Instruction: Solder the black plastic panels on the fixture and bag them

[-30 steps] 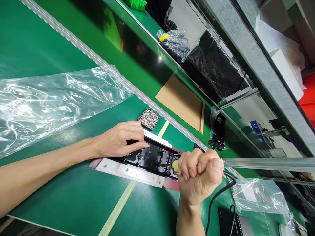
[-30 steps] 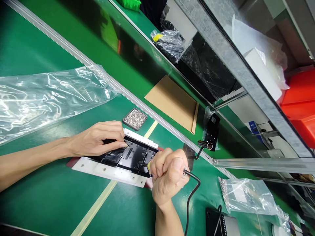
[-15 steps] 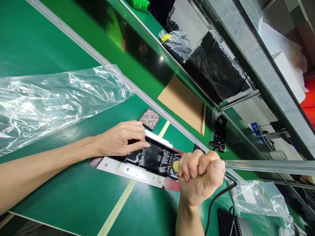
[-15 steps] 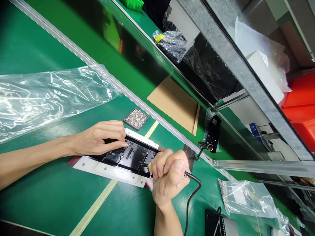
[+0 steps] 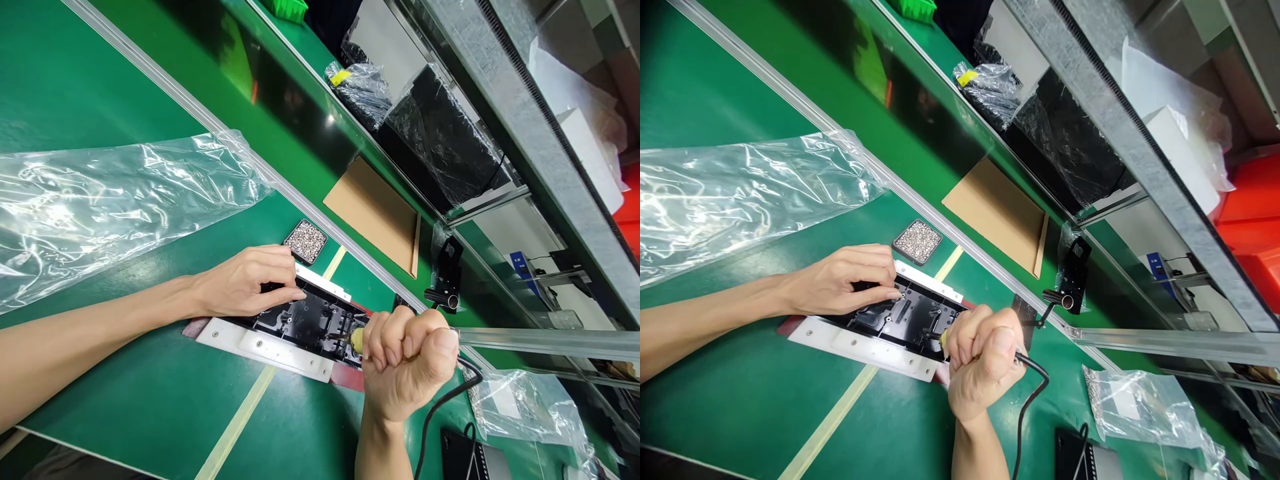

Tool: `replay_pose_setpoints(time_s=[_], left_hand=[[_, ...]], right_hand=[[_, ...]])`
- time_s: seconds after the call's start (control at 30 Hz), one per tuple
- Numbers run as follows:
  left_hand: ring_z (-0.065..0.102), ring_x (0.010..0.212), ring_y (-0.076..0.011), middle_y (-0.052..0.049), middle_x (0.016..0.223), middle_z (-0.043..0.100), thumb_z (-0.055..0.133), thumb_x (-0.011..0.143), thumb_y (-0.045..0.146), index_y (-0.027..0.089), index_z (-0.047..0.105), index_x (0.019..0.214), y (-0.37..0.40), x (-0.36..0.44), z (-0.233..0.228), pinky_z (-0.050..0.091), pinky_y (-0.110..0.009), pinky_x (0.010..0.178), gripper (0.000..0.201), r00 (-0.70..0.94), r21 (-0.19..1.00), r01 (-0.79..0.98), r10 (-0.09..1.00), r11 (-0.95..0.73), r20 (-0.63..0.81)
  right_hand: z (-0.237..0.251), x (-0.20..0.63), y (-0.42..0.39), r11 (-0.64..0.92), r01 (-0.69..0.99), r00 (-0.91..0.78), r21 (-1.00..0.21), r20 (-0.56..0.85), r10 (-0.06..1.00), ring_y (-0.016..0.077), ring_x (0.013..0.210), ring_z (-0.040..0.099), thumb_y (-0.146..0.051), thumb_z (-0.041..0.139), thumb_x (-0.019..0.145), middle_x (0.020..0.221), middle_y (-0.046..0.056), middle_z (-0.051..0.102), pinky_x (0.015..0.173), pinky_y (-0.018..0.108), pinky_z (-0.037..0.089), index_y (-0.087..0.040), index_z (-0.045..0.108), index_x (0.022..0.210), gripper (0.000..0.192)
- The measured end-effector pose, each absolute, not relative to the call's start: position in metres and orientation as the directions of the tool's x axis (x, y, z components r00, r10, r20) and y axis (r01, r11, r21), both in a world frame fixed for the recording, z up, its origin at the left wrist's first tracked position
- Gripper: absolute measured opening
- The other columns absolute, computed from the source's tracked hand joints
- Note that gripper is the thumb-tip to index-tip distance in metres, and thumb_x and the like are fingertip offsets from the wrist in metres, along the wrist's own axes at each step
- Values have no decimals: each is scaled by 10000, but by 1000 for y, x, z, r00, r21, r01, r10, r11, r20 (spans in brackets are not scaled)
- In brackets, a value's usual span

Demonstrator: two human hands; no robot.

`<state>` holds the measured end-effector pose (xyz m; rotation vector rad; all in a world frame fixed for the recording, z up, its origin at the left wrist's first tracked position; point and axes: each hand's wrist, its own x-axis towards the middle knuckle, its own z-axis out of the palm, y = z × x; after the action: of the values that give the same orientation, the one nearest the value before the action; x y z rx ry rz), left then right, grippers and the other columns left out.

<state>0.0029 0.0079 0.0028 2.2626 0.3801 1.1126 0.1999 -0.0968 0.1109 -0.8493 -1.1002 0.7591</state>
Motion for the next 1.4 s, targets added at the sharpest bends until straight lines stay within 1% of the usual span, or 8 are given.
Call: replay_pose_setpoints(time_s=[0.2, 0.33, 0.4, 0.6, 0.77, 1.4], left_hand=[[553, 765, -155, -17, 782, 665, 681, 1030, 202, 160, 666, 847, 8, 3, 3, 444, -348, 790, 188, 607, 610, 4, 486, -793, 628], [539, 753, -158, -15, 769, 652, 673, 1032, 200, 164, 657, 834, 8, 3, 4, 440, -348, 783, 202, 607, 610, 3, 486, -792, 628], [536, 753, -158, -14, 770, 649, 671, 1031, 194, 164, 653, 833, 8, 3, 4, 440, -348, 783, 202, 607, 612, 0, 486, -791, 629], [545, 754, -161, -21, 773, 651, 680, 1030, 211, 168, 656, 832, 8, 3, 2, 446, -347, 790, 204, 607, 614, 8, 492, -789, 624], [538, 748, -157, -21, 765, 653, 680, 1029, 207, 163, 656, 834, 8, 4, 2, 441, -345, 788, 201, 602, 616, 8, 496, -788, 626], [550, 749, -167, -24, 759, 653, 670, 1032, 219, 168, 667, 832, 8, 3, 2, 446, -344, 787, 207, 607, 624, 21, 506, -781, 613]], right_hand=[[111, 199, -98, 473, -106, 283, -875, 429, 858, 47, 348, 219, -402, 455, 1055, 489, -94, 246, 334, 144, 280, -210, 340, 643, 469], [112, 198, -97, 482, -110, 264, -869, 442, 857, 48, 345, 223, -352, 413, 1056, 488, -88, 232, 342, 137, 288, -209, 324, 640, 448], [112, 197, -96, 484, -109, 258, -868, 446, 857, 48, 339, 211, -360, 405, 1055, 486, -88, 231, 338, 136, 286, -210, 320, 642, 447], [112, 198, -96, 466, -97, 277, -879, 426, 861, 42, 338, 223, -407, 468, 1048, 479, -98, 238, 342, 140, 304, -203, 308, 634, 488], [112, 198, -97, 463, -100, 280, -881, 421, 863, 44, 335, 219, -432, 488, 1043, 476, -97, 241, 336, 147, 295, -203, 309, 629, 505], [113, 198, -97, 451, -106, 268, -886, 411, 871, 43, 332, 220, -443, 496, 1036, 471, -100, 249, 337, 147, 278, -199, 306, 627, 512]])
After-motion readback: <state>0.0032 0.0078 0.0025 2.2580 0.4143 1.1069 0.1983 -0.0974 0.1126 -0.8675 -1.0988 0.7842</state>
